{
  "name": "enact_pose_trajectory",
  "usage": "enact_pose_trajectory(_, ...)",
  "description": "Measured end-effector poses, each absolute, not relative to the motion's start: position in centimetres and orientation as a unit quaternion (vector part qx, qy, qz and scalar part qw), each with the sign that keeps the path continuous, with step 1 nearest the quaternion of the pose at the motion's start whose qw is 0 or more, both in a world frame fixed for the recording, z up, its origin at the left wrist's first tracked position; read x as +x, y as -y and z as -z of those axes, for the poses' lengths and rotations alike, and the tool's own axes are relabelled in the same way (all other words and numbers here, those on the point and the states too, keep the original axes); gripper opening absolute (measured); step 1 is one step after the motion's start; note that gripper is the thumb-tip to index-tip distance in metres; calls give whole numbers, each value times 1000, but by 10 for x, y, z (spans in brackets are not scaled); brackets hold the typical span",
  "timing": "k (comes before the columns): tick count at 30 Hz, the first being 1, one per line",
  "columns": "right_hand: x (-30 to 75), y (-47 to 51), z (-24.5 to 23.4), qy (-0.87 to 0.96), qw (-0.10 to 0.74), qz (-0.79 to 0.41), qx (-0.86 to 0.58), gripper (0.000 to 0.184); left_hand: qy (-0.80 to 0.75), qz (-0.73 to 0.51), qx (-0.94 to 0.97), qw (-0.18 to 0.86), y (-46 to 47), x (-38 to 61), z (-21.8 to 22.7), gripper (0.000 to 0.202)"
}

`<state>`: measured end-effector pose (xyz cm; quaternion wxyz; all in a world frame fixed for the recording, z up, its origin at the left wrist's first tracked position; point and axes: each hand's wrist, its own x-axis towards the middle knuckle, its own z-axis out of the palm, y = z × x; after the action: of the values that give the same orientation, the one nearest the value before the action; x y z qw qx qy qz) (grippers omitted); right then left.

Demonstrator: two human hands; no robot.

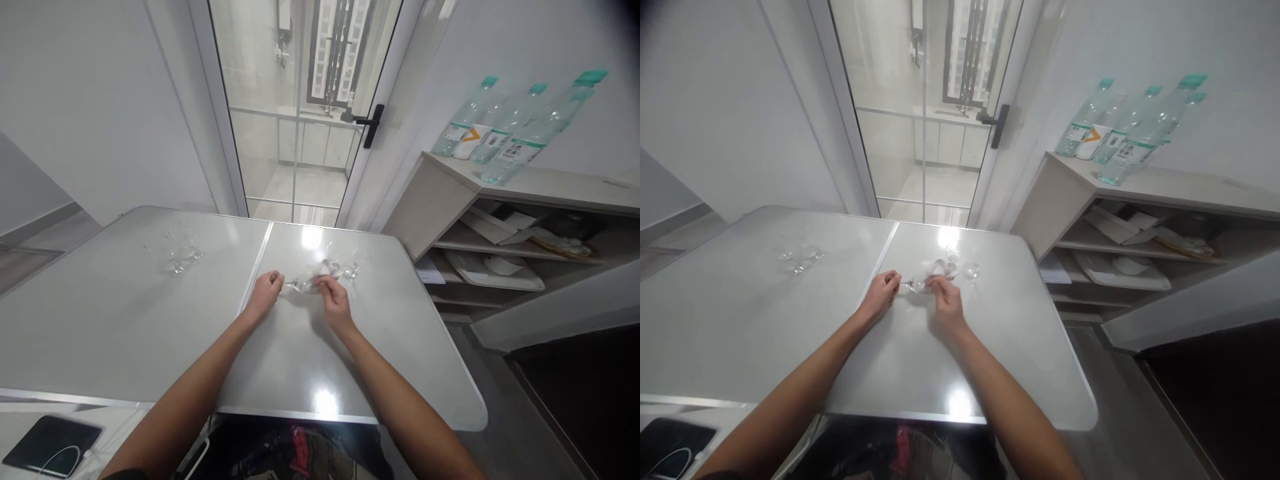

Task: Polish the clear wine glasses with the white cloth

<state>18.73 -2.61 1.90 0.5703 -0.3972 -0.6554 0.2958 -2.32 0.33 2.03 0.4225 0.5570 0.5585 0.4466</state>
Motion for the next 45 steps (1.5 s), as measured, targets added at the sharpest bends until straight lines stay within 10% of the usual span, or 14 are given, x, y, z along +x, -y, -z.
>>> enact_pose_trajectory(9, 192, 26, -24, 455, 654, -397, -456, 26, -429, -351, 771, 314, 8, -25, -38, 21)
enact_pose_trajectory(14, 182, 38, -41, 425, 683, -453, -385, 61, -445, -378, 709, 396, 6, -23, -36, 31)
enact_pose_trajectory(19, 191, 36, -26, 419, 732, -224, -489, 28, -505, -413, 646, 397, 2, -23, -33, 40)
enact_pose_trajectory(23, 202, 31, -14, 631, 590, -114, -491, 12, -503, -383, 734, 246, 3, -25, -26, 32)
enact_pose_trajectory(28, 198, 25, -28, 838, 368, -81, -394, 37, -401, -278, 872, 46, 5, -30, -18, 15)
enact_pose_trajectory(35, 197, 23, -26, 703, 446, -286, -474, 19, -348, -263, 900, 8, 9, -28, -23, 20)
enact_pose_trajectory(45, 173, 23, -25, 297, 612, -641, -356, 49, -418, -390, 788, 227, 11, -18, -20, 24)
